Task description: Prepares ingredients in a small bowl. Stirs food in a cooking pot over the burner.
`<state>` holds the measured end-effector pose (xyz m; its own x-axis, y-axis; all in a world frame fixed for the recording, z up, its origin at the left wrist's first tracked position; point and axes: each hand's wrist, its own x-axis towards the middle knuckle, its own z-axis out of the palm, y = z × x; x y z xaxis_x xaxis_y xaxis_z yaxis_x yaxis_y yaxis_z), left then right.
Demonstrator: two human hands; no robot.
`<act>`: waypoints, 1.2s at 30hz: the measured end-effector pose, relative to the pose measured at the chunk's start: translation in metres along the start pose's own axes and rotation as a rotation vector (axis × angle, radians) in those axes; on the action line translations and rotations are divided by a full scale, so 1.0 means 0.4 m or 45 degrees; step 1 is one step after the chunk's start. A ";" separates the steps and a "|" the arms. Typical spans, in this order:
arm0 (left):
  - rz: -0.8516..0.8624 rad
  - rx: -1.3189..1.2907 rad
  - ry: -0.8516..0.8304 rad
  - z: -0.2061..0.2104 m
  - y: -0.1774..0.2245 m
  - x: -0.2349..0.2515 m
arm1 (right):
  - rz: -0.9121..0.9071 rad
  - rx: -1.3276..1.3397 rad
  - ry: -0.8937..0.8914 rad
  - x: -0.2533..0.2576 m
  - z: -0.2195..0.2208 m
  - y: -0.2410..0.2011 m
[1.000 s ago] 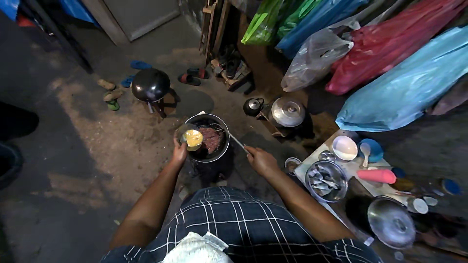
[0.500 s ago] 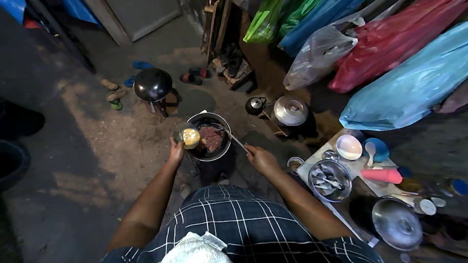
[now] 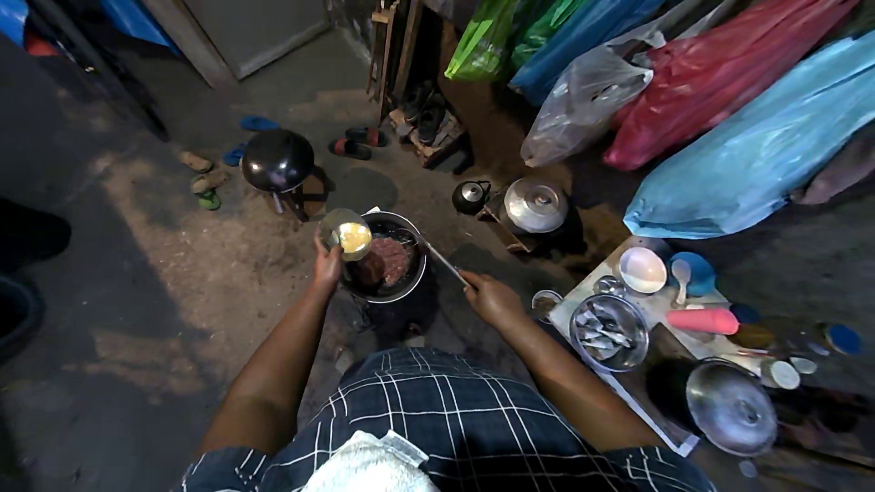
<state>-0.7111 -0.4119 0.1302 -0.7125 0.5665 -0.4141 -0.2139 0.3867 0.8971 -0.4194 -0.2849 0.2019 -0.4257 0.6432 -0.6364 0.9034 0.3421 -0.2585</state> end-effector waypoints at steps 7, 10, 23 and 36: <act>0.071 -0.027 -0.082 0.049 0.017 -0.005 | 0.008 0.002 0.005 -0.006 -0.003 0.019; 0.038 0.006 -0.098 0.065 0.024 -0.017 | 0.009 -0.003 0.005 -0.011 -0.008 0.020; 0.004 0.077 -0.133 0.034 -0.036 -0.049 | -0.002 -0.021 -0.040 -0.011 -0.004 0.014; -0.064 0.143 -0.013 -0.021 -0.068 -0.053 | -0.056 -0.055 -0.073 0.012 0.002 -0.009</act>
<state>-0.6957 -0.4405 0.1159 -0.6958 0.5512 -0.4604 -0.1727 0.4938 0.8522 -0.4248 -0.2837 0.1993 -0.4603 0.5871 -0.6659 0.8803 0.3991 -0.2566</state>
